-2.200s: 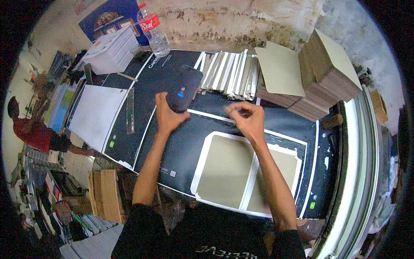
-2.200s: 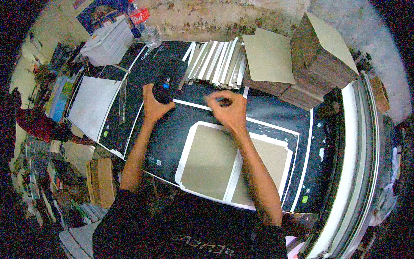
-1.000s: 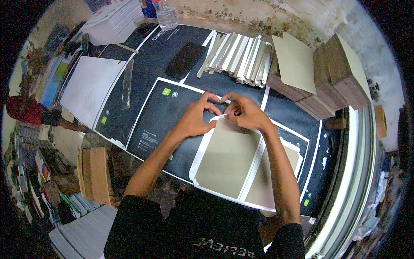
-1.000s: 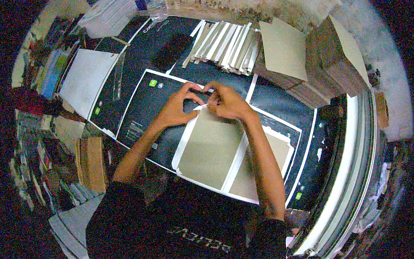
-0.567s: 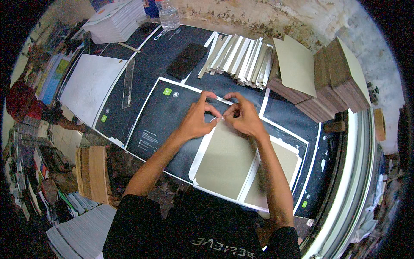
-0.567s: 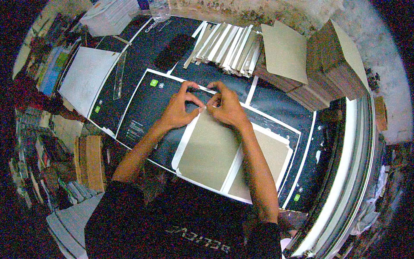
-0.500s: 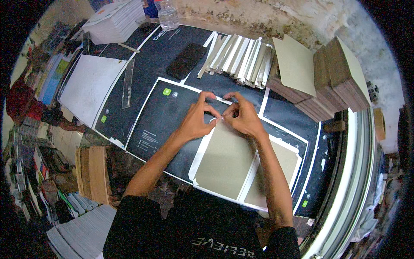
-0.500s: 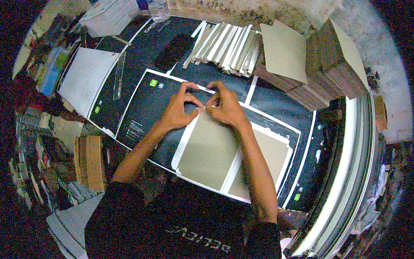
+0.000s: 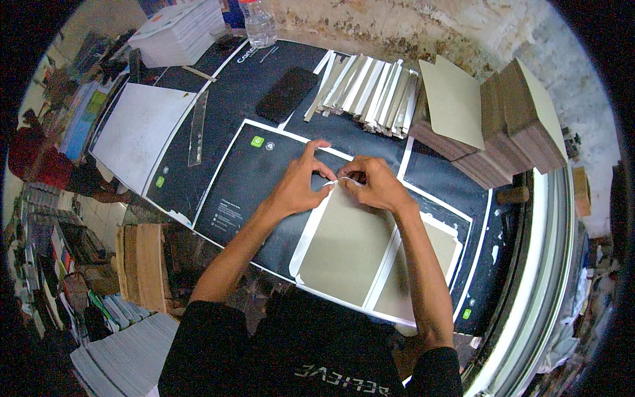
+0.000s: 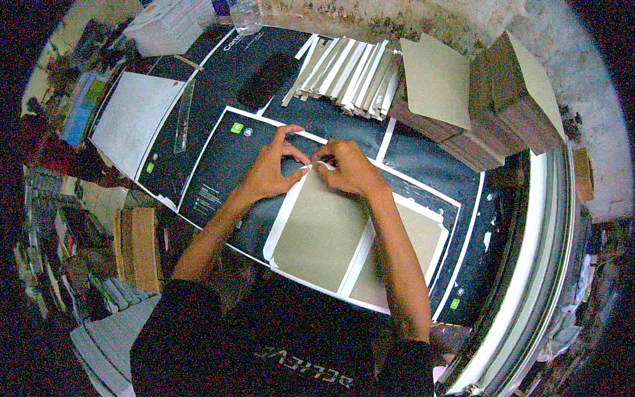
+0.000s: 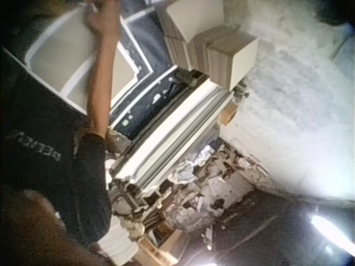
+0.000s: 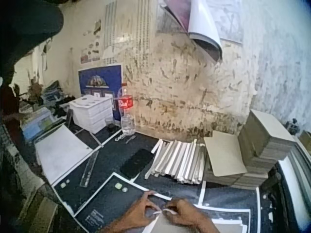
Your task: The person is manually applying glue and folding cardboard components to assemble packaging folders.
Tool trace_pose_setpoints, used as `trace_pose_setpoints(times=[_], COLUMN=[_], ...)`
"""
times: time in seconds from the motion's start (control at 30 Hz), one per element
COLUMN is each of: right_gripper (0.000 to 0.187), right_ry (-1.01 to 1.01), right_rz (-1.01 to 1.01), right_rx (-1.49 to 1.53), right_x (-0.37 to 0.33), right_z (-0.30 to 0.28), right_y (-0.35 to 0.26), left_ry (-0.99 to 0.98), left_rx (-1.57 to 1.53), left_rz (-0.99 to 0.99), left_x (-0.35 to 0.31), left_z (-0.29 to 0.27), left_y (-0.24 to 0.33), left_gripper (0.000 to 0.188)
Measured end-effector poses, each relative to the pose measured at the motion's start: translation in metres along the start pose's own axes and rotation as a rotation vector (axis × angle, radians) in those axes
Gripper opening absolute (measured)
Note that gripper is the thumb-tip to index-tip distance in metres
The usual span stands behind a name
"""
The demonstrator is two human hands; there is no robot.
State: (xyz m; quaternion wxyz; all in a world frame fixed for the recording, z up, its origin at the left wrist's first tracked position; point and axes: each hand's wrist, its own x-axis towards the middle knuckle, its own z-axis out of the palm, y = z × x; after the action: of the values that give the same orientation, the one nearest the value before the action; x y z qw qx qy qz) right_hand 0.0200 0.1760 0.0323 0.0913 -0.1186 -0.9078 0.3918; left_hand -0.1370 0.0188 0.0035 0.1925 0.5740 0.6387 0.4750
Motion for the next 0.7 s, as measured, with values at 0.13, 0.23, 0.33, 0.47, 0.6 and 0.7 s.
trace_pose_setpoints(times=[0.13, 0.23, 0.33, 0.47, 0.6, 0.7], right_gripper=[0.021, 0.018, 0.017, 0.019, 0.022, 0.022], right_ry=[0.003, 0.005, 0.015, -0.006, -0.048, -0.039], right_rz=[-0.002, -0.029, -0.075, -0.063, -0.052, -0.088], right_rx=[0.008, -0.008, -0.022, -0.012, 0.017, 0.009], right_x=[0.0027, 0.0033, 0.0049, 0.0038, 0.0047, 0.0054], right_z=[-0.0031, -0.0029, -0.0005, -0.0013, -0.0037, -0.0039], right_y=[-0.0077, -0.0044, -0.0009, 0.0008, -0.0007, 0.0014], left_ry=[0.004, 0.005, 0.016, 0.034, 0.028, 0.03], left_rx=[-0.008, -0.006, 0.012, -0.02, -0.033, -0.039], left_rz=[0.01, 0.013, 0.02, 0.015, -0.031, -0.026], left_x=[-0.0004, 0.0001, -0.0007, -0.0014, -0.0026, -0.0012], left_z=[-0.0005, 0.0003, 0.0014, 0.0045, 0.0028, 0.0032], left_y=[0.0007, 0.0021, -0.0008, -0.0052, -0.006, -0.0036], left_gripper=[0.08, 0.08, 0.08, 0.081, 0.084, 0.084])
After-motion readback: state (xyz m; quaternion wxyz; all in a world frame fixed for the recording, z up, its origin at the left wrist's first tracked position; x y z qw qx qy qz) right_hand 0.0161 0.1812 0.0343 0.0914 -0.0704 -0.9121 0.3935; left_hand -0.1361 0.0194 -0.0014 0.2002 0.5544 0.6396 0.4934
